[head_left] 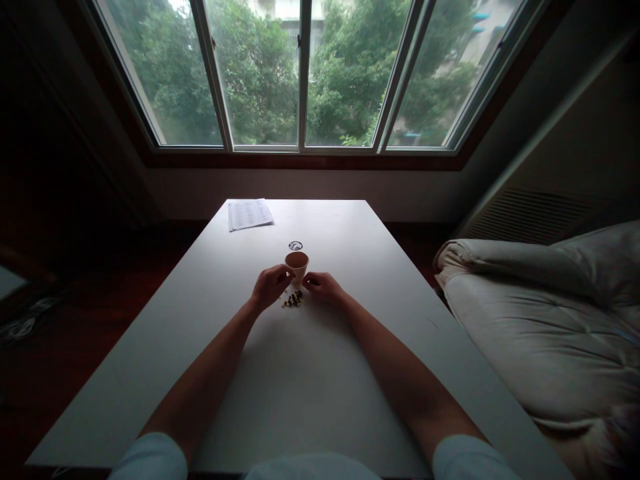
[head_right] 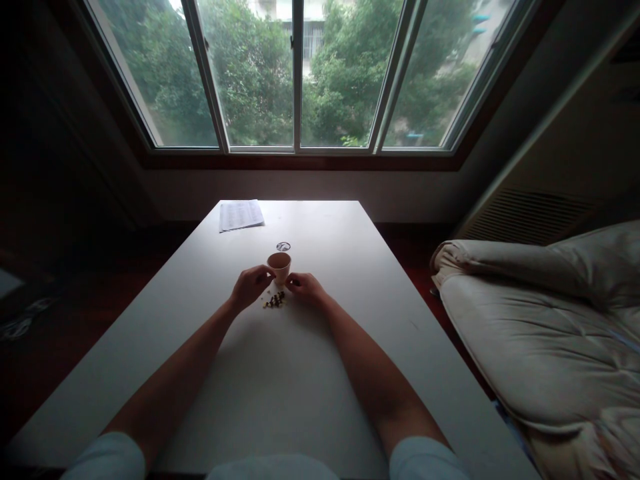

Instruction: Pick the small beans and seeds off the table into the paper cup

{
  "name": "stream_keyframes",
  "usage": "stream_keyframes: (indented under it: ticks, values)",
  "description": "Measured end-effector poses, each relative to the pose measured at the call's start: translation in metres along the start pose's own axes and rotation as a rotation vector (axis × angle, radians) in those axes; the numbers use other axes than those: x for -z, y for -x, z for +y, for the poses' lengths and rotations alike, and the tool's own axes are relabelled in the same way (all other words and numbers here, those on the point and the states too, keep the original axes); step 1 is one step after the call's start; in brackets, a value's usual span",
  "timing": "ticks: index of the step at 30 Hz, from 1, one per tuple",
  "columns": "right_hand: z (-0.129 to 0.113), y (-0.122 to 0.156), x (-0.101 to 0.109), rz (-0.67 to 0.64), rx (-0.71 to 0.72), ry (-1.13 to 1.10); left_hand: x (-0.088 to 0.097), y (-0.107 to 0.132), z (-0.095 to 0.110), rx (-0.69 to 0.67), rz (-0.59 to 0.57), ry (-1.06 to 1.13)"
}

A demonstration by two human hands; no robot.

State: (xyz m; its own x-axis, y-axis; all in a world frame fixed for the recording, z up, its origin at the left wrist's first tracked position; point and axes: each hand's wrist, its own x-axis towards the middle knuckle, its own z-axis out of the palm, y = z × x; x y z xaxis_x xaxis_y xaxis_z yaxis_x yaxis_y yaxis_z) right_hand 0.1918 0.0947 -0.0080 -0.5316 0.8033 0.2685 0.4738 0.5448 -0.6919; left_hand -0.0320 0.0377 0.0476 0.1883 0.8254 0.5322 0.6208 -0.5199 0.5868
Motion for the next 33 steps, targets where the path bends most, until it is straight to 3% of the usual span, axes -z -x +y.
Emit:
stream_keyframes:
  ticks: [6, 16, 33]
  values:
    - [-0.001, 0.0, 0.0, -0.007, 0.0, 0.003, -0.003, -0.004, 0.005, 0.077, 0.105, 0.025]
    - [-0.001, 0.0, -0.003, -0.009, -0.008, 0.003, -0.008, -0.008, 0.004, 0.186, 0.174, 0.052]
    - [-0.007, 0.002, 0.0, -0.012, -0.018, 0.044, -0.013, -0.005, 0.006, 0.222, 0.146, 0.06]
